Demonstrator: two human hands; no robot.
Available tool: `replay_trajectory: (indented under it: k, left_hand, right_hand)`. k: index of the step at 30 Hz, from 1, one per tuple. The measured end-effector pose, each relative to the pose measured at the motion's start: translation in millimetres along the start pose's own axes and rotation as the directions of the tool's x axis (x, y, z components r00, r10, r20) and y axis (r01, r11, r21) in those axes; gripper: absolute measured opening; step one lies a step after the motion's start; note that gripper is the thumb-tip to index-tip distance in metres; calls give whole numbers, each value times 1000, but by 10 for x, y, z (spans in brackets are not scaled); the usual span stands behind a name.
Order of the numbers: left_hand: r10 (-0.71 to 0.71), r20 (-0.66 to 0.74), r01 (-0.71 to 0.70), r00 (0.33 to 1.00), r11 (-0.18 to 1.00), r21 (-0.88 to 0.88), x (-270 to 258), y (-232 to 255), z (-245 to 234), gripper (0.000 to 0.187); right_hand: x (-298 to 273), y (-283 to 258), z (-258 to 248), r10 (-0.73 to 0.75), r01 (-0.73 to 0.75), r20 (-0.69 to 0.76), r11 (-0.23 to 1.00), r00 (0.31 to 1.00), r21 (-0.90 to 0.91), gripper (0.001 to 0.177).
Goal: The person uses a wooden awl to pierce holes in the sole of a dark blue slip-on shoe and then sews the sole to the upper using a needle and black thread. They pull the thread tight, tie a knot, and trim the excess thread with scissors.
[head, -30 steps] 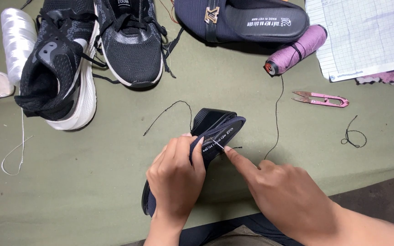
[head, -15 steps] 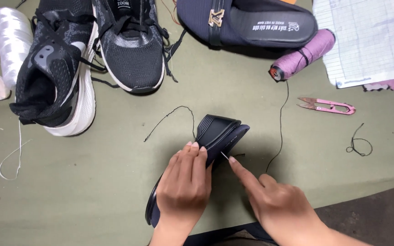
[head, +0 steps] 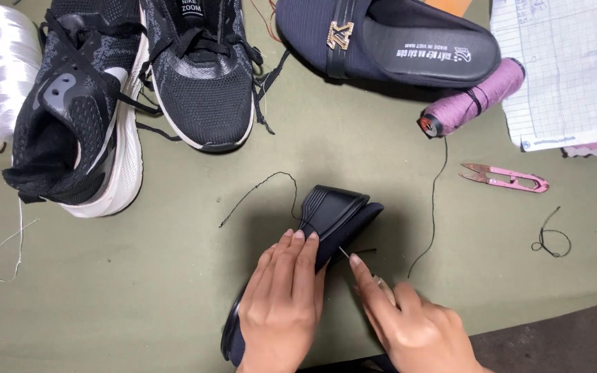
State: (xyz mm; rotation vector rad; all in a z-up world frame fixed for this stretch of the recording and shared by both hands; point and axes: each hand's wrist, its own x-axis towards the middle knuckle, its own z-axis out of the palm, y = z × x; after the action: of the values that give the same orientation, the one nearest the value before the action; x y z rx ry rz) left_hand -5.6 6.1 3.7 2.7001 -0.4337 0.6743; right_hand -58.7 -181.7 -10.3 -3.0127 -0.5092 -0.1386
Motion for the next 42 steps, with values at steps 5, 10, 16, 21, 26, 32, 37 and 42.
replay_trajectory:
  k: [5, 10, 16, 21, 26, 32, 37, 42]
  left_hand:
    - [33, -24, -32, 999, 999, 40, 77, -53, -7, 23]
    - [38, -50, -35, 998, 997, 62, 118, -134, 20, 31]
    - [61, -26, -60, 998, 998, 36, 114, -195, 25, 45]
    - [103, -88, -99, 991, 994, 54, 129, -186, 67, 15]
    - [86, -89, -79, 992, 994, 79, 127, -187, 69, 12]
    - [79, -72, -71, 994, 992, 105, 129, -194, 59, 14]
    - [94, -73, -84, 993, 989, 123, 169, -182, 30, 13]
    - [80, -69, -70, 994, 989, 132, 183, -192, 11, 18]
  right_hand:
    - [225, 86, -135, -67, 68, -21, 993, 998, 93, 49]
    - [328, 256, -2, 28, -112, 126, 671, 992, 733, 31]
    - [397, 139, -232, 127, -358, 392, 713, 911, 602, 39]
    - [304, -233, -205, 132, -137, -36, 977, 991, -161, 61]
    - [289, -63, -165, 306, -347, 190, 906, 933, 243, 33]
    - [221, 269, 93, 231, -673, 634, 331, 738, 662, 35]
    - [266, 29, 66, -33, 41, -69, 992, 997, 123, 33]
    - [258, 27, 155, 123, -126, 48, 769, 991, 627, 36]
